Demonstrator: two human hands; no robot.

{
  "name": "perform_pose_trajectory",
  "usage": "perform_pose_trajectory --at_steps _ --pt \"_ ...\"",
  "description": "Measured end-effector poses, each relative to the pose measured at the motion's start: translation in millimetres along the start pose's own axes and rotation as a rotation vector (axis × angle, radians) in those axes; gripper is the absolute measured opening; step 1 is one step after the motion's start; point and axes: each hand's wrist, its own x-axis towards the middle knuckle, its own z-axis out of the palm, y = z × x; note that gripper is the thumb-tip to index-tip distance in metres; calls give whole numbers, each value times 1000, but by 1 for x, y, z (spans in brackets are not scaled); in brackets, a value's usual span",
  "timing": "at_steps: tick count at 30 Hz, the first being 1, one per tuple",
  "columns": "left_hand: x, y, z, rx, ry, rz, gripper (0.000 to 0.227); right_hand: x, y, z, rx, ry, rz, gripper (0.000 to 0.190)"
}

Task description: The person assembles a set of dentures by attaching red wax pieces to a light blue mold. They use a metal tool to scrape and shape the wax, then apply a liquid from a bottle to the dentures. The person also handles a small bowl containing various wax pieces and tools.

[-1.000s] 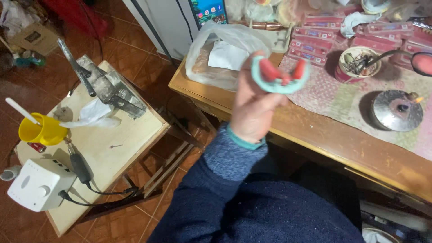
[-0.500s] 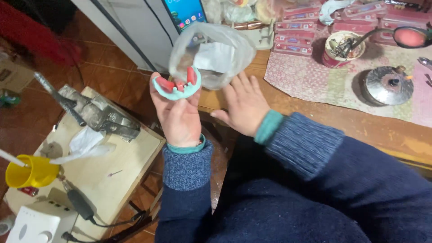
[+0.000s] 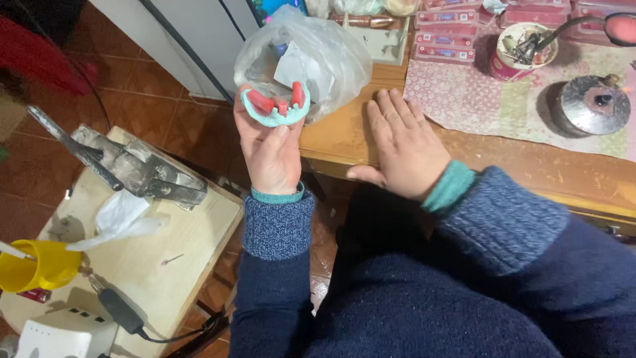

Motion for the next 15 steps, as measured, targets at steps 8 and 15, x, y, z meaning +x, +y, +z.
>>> perform_pose_trajectory --at_steps 8,15 --pt "-21 39 34 16 -126 89 72 12 -64 2 388 -261 -421 63" --pt "-27 52 60 283 -48 20 74 -18 22 -47 396 -12 -530 42"
